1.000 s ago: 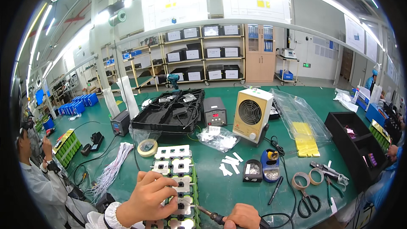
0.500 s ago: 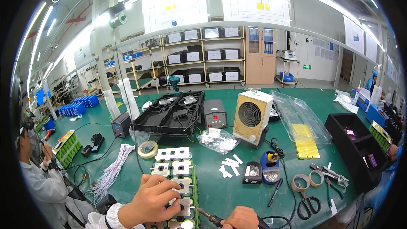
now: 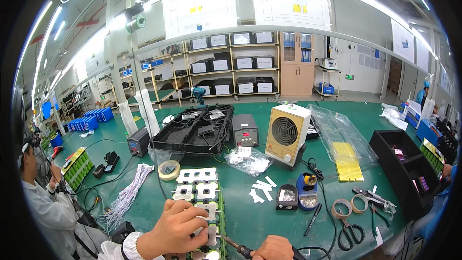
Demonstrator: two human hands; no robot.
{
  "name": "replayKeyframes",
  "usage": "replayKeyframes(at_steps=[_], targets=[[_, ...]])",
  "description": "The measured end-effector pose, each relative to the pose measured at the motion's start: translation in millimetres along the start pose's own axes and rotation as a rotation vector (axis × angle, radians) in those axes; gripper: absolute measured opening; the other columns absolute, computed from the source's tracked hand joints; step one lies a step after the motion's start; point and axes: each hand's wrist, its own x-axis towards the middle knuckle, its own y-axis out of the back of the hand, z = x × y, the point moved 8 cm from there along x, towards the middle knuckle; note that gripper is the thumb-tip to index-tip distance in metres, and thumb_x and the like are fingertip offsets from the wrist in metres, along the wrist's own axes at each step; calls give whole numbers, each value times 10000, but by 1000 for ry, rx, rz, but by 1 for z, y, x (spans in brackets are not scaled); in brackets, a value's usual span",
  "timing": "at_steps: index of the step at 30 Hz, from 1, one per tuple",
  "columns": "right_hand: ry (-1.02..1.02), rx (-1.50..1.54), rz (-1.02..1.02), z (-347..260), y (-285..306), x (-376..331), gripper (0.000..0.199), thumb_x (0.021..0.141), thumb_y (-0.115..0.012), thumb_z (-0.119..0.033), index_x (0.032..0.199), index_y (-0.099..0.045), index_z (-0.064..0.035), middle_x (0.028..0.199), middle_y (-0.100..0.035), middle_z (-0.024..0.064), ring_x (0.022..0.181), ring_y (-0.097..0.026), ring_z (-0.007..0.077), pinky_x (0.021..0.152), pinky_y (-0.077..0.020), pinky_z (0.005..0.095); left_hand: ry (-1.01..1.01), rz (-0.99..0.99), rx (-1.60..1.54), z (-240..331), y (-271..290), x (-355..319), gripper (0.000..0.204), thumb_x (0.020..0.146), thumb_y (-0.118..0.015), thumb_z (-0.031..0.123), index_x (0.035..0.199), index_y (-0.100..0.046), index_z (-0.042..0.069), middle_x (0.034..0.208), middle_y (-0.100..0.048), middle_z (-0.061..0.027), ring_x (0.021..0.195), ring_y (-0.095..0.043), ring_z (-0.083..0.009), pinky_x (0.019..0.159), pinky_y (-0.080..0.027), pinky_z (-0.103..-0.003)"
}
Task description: Soldering metal strips to connect individual cells in a battery pack assembly.
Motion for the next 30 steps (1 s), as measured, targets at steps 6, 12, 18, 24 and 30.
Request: replayKeyframes(at_steps=[6, 12, 18, 24, 30], targets=[[-11, 6, 13, 1, -1, -1, 206, 876, -618, -68, 693, -525, -50, 582, -556, 82, 445, -485, 220, 443, -342, 351, -6, 19, -19, -2, 3, 0, 112, 724, -787, 171, 784, -693, 165, 998, -706, 84, 918, -606, -167, 830, -366, -353], [-52, -44, 54, 4, 4, -4, 232, 887, -606, -91, 678, -514, -54, 576, -533, 84, 456, -465, 228, 452, -337, 359, 33, 108, 93, -20, 32, 4, 133, 727, -820, 161, 831, -741, 190, 985, -702, 93, 865, -566, -172, 787, -338, -362], [-236, -119, 27, 21, -1, -5, 186, 948, -633, -129, 812, -618, -3, 665, -566, 107, 535, -511, 243, 519, -401, 361, 33, 99, 140, -33, 26, 10, 127, 768, -828, 176, 874, -767, 207, 971, -694, 94, 888, -560, -182, 804, -320, -380], [-438, -95, 20, 46, -5, -15, 255, 1003, -657, -202, 1053, -709, 43, 811, -673, 117, 677, -620, 181, 621, -486, 318, 1, 59, 7, -48, 1, 23, 82, 775, -759, 110, 831, -710, 145, 901, -695, 65, 906, -586, -194, 845, -344, -368], [-594, -14, 49, 59, 1, -32, 328, 1019, -646, -254, 1017, -726, 64, 799, -703, 116, 688, -644, 164, 634, -512, 307, -21, 53, -7, -49, -7, 24, 95, 765, -761, 127, 803, -674, 135, 903, -691, 63, 906, -586, -184, 832, -350, -367]])
